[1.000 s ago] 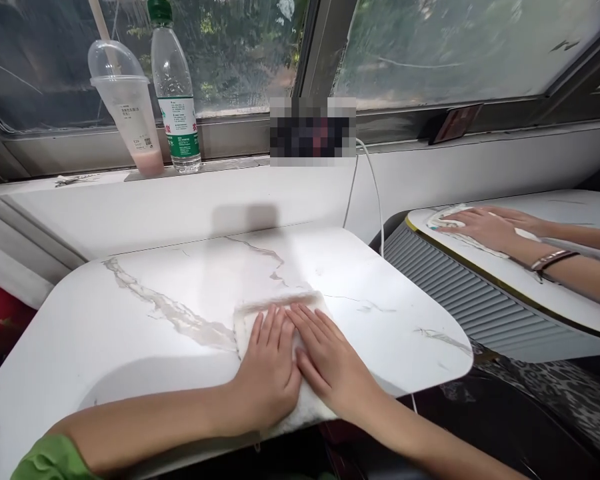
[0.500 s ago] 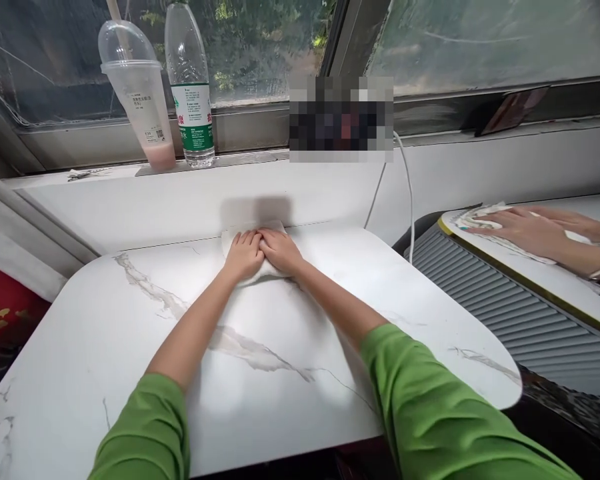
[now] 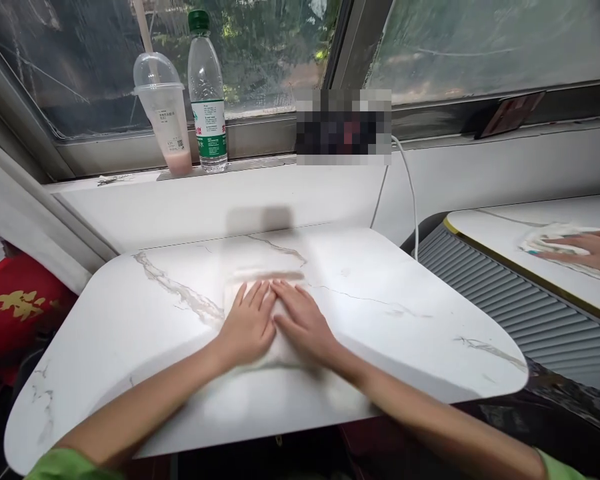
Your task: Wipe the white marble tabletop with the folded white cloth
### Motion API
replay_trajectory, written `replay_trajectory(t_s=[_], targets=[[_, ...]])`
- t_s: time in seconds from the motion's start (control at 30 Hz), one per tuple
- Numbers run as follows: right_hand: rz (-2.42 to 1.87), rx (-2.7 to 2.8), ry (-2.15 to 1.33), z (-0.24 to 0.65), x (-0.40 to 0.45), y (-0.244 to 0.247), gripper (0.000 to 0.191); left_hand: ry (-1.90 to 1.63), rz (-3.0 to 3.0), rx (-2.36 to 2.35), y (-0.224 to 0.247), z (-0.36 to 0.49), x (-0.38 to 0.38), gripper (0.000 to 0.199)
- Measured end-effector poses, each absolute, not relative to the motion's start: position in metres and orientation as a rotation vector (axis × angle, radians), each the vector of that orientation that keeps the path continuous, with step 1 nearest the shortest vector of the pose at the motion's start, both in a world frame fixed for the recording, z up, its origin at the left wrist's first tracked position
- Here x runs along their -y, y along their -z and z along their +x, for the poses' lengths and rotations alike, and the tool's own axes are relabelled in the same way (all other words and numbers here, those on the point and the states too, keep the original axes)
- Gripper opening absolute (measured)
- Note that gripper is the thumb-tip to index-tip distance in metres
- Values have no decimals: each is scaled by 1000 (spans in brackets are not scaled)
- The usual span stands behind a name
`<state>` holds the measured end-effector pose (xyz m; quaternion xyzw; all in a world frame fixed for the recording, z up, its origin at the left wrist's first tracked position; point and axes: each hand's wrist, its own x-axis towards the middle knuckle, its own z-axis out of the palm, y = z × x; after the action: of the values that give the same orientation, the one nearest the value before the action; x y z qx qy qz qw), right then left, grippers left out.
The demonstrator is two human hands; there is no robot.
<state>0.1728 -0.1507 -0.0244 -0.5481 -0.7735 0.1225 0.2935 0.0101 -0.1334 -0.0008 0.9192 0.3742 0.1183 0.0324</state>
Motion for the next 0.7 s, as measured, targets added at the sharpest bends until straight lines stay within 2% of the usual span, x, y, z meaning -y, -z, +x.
replay_trajectory(t_s=[0.17,0.3,0.5,0.7], targets=[[-1315,2277,-186,145,225,14,59,-316,2822,-1195,-7,-24,214,53],[-1287,2433,-42,128,217,5,58,-286,2740,-1257,-9,-34,213,55],[-1396,2382,-72,109,112,10,57,-281,2588,-1486,-4,-36,107,46],[-1439,2288,-94,90,1,7,54,-412,2697,-1467,-7,-45,-9,41]])
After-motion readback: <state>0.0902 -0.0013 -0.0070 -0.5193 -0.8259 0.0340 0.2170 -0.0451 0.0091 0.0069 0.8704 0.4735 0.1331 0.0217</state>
